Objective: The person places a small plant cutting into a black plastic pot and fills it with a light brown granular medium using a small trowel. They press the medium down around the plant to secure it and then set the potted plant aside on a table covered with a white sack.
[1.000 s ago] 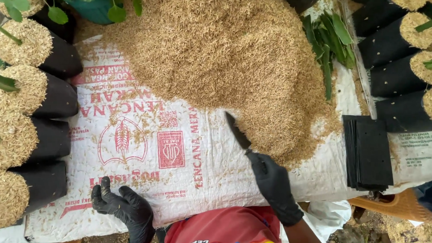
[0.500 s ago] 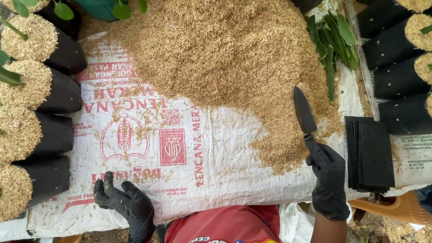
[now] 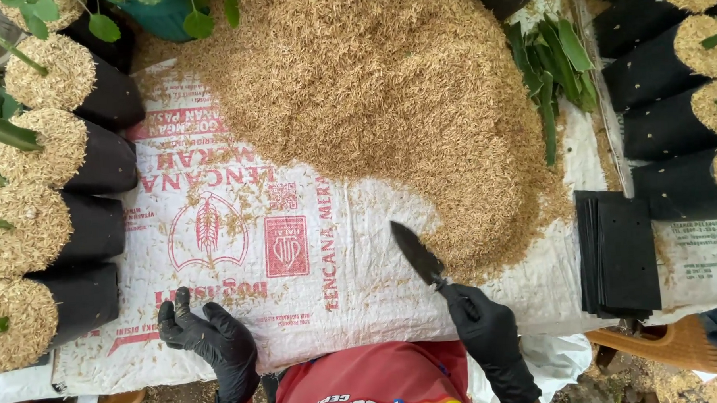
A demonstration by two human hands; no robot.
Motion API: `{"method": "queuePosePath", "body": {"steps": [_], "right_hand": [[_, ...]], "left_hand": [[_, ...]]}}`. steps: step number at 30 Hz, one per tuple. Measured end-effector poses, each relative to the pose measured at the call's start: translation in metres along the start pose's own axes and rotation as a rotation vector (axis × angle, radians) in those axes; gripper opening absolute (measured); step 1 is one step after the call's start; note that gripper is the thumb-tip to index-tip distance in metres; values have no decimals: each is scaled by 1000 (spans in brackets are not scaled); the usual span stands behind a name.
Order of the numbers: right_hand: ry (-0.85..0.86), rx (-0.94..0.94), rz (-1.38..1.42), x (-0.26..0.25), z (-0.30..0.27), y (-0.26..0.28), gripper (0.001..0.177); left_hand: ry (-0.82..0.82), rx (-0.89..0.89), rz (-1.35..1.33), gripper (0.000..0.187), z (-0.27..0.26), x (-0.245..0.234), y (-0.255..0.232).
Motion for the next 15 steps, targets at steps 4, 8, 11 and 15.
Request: {"method": "queuePosePath", "body": {"steps": [4, 8, 11, 15], "right_hand": [[-202, 54, -14, -8, 10, -18, 24], [5, 99, -239, -49, 39, -19, 37], [229, 199, -208, -90, 86, -34, 43], [0, 169, -303, -139, 154, -23, 42]], "left_hand": [[-9, -17, -27, 41, 1, 0, 0], [2, 5, -19, 39, 1, -2, -2], [6, 3, -18, 39, 0, -1, -2], [-44, 25, -19, 41, -1, 0, -1]]}}
Point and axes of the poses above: each hand's wrist, its own z-axis towards the middle knuckle, its own x-axis out of the palm, y = z × x, the point moved 1 cm from there along z, towards the middle knuckle, and after that the axes turned 12 degrees about -z, right-handed, at the moved point
